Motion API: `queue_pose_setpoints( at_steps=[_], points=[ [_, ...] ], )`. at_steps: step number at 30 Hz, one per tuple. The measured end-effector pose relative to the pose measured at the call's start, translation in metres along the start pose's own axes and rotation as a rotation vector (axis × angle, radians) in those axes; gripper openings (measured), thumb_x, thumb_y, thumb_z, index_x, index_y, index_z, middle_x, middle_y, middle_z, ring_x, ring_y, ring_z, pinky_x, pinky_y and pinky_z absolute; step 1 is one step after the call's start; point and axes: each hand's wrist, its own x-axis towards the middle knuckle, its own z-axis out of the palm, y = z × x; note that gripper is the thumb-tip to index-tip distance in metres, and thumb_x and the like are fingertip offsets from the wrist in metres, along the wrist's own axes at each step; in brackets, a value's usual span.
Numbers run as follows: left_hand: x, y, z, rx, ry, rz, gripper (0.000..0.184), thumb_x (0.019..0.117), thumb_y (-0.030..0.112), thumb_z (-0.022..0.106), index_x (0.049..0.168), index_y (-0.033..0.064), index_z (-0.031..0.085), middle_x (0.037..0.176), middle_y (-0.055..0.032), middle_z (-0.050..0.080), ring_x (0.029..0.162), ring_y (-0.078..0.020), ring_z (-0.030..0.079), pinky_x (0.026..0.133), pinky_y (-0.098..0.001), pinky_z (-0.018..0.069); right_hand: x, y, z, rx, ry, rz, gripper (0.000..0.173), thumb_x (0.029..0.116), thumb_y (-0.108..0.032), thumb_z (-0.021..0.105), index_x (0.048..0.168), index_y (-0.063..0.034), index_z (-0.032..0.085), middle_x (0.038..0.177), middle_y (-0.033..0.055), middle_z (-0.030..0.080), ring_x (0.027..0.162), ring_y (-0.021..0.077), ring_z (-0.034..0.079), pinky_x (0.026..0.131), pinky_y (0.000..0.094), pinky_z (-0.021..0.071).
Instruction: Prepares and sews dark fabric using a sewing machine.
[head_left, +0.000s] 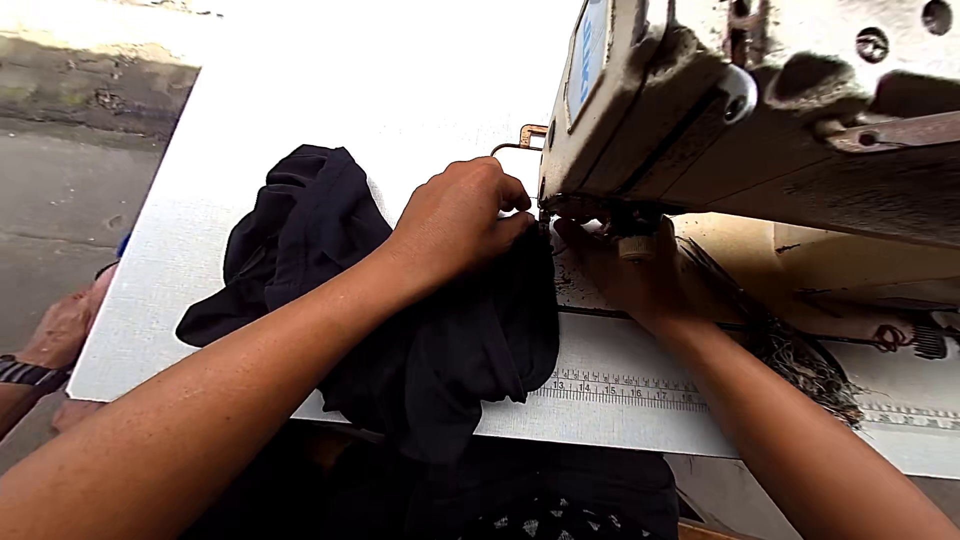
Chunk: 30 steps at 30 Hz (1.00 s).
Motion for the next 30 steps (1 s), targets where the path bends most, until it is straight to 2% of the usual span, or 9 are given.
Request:
queue_pose_setpoints(
  at_steps=[5,10,15,18,20,22,24,27,30],
  points=[
    [-0.023,0.011,-0.008,0.007,0.074,0.015,0.017,0.0962,0.032,0.067,0.094,0.0205,0.078,0.089,0.001,0.069,0.084,-0.0161,0.068,0.07,-0.0461,0.0546,0.009,0.009,0.014,0.113,-0.05,0.002,0.027,0.0961,-0.038,0.072,0.111,-0.0156,0.075,0.101,0.0069,0.073,0.097,0.0249,0.069,0.083,0.0558,0.053],
    [-0.031,0.025,-0.005,0.033,-0.029,-0.02,0.017,0.0968,0.029,0.067,0.096,0.0186,0.08,0.087,-0.0021,0.069,0.083,-0.0208,0.068,0.069,-0.0498,0.0544,0.002,0.005,0.01,-0.104,-0.099,-0.145,0.026,0.1016,-0.034,0.058,0.105,-0.0114,0.07,0.092,0.0101,0.068,0.086,0.0276,0.067,0.07,0.0532,0.0517],
    [-0.018,0.018,0.019,0.117,0.031,0.221,0.019,0.0979,0.019,0.064,0.104,0.0122,0.08,0.087,-0.011,0.071,0.084,-0.0305,0.071,0.07,-0.0519,0.0558,-0.011,-0.002,-0.005,-0.074,-0.269,-0.164,0.022,0.1026,-0.027,0.056,0.108,-0.0103,0.07,0.106,0.0091,0.067,0.098,0.026,0.065,0.083,0.0501,0.0523],
    [-0.01,0.019,0.032,0.208,0.075,0.312,0.019,0.0959,0.013,0.061,0.082,0.0058,0.072,0.076,-0.0141,0.066,0.077,-0.0347,0.07,0.061,-0.052,0.0521,-0.015,0.002,-0.002,-0.037,-0.218,-0.156,0.022,0.1023,-0.026,0.058,0.11,-0.0095,0.071,0.104,0.0076,0.065,0.098,0.0234,0.064,0.082,0.0465,0.0528],
    [-0.01,0.019,0.028,0.195,0.056,0.299,0.023,0.0961,0.015,0.061,0.077,0.0066,0.069,0.073,-0.0115,0.064,0.074,-0.0318,0.069,0.06,-0.0508,0.0516,-0.012,0.004,-0.001,0.023,-0.156,-0.104,0.019,0.1022,-0.025,0.061,0.105,-0.009,0.071,0.101,0.0061,0.064,0.09,0.0199,0.065,0.077,0.0436,0.0546],
    [-0.019,0.016,0.016,0.117,-0.002,0.246,0.021,0.0977,0.023,0.062,0.087,0.0129,0.076,0.076,-0.0047,0.065,0.076,-0.0238,0.068,0.064,-0.0473,0.0536,-0.007,0.005,0.003,0.109,-0.066,-0.055,0.018,0.1018,-0.024,0.063,0.102,-0.0091,0.072,0.098,0.0054,0.063,0.081,0.0177,0.063,0.07,0.0419,0.0543],
    [-0.028,0.012,0.002,0.066,0.007,0.213,0.018,0.0969,0.026,0.064,0.094,0.017,0.079,0.08,-0.0003,0.066,0.077,-0.0181,0.067,0.067,-0.0451,0.0553,-0.001,0.005,0.007,0.174,0.012,-0.077,0.019,0.0988,-0.025,0.068,0.105,-0.0083,0.073,0.1,0.0069,0.067,0.085,0.0179,0.065,0.074,0.0419,0.0557],
    [-0.043,0.018,-0.026,0.087,0.22,0.199,0.02,0.0967,0.024,0.063,0.099,0.0115,0.078,0.087,-0.005,0.072,0.082,-0.0197,0.07,0.072,-0.0441,0.0565,0.007,0.003,0.014,0.205,0.046,-0.107,0.021,0.0926,-0.026,0.074,0.1,-0.0066,0.075,0.095,0.0092,0.071,0.091,0.0217,0.067,0.078,0.0475,0.0521],
    [-0.052,0.036,-0.056,0.114,0.525,0.307,0.018,0.0974,0.02,0.066,0.103,0.0066,0.078,0.094,-0.0097,0.073,0.088,-0.0162,0.066,0.078,-0.0328,0.0515,0.012,0.005,0.02,0.096,-0.001,-0.082,0.021,0.0969,-0.031,0.067,0.101,-0.0122,0.075,0.092,0.0064,0.072,0.089,0.022,0.068,0.078,0.05,0.0521]
  ],
)
